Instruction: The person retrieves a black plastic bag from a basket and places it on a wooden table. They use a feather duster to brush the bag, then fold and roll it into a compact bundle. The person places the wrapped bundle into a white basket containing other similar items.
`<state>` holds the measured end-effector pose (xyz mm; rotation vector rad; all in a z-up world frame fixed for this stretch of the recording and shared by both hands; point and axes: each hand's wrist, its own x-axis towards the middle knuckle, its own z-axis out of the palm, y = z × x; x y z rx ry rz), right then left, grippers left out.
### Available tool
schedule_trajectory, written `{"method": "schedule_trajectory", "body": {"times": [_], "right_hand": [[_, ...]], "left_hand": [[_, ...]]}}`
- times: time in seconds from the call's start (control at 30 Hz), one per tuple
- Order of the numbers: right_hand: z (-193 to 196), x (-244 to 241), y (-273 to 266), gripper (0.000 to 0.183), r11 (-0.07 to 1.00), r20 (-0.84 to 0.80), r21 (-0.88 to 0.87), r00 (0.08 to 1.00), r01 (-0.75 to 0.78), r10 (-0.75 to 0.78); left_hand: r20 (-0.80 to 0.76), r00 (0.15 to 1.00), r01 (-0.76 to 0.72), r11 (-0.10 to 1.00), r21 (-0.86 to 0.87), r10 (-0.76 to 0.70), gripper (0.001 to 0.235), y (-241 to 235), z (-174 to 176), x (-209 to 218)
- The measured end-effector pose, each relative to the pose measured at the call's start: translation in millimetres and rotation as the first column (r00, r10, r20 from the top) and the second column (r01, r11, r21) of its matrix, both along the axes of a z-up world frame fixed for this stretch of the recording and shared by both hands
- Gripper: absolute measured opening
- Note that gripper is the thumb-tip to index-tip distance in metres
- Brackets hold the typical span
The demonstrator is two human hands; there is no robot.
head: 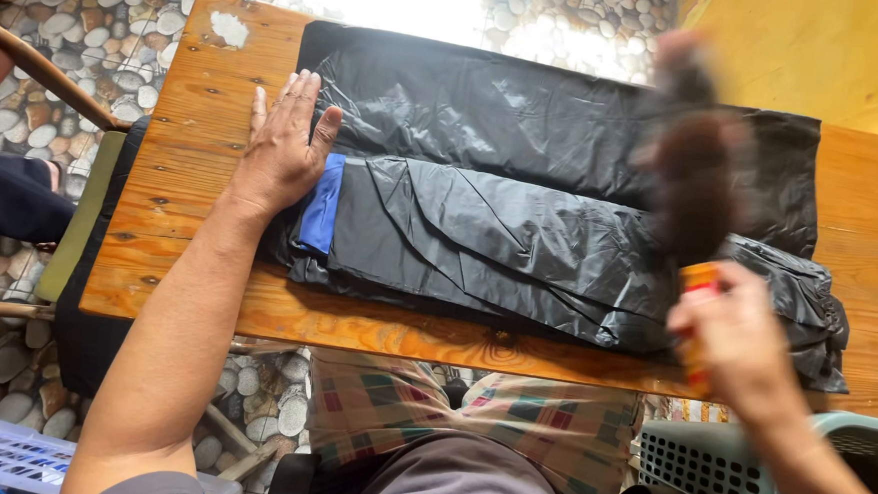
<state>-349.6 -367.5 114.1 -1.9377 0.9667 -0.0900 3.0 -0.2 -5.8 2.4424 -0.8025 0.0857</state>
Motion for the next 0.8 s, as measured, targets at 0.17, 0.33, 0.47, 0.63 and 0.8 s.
{"method": "schedule_trajectory", "body": {"times": [0.17, 0.33, 0.47, 0.63, 0.8], "right_hand": [[4.9, 28.9, 121.8, 0.075, 0.864, -0.392, 0.015, 0.792, -0.504, 0.469], [-2.9, 56.8, 160.0, 0.061, 0.662, 0.175, 0.166, 0.683, -0.731, 0.71], [2.6, 38.3, 129.5, 0.065, 0.809, 0.019, 0.066, 0.811, -0.584, 0.584], [27.2, -15.0, 57.6, 0.063, 0.998, -0.322, -0.058, 0.945, 0.036, -0.052], [-6.0, -46.6, 21.9, 0.067, 0.906, -0.345, -0.414, 0.907, 0.082, -0.24]], "left_hand": [[-0.027, 0.999, 0.019, 0.999, -0.036, -0.02, 0.078, -0.4, 0.8, -0.3], [-0.083, 0.996, 0.019, 0.987, -0.161, -0.033, 0.091, 1.6, 31.9, -14.7], [0.013, 1.0, -0.011, 0.996, -0.087, 0.012, 0.069, 5.4, -10.0, 3.7], [-0.008, 1.0, 0.005, 0.989, 0.149, -0.004, 0.09, 0.2, 1.8, -4.2], [-0.024, 0.999, -0.034, 0.989, 0.141, 0.037, 0.09, -0.5, -3.0, -2.7]]}}
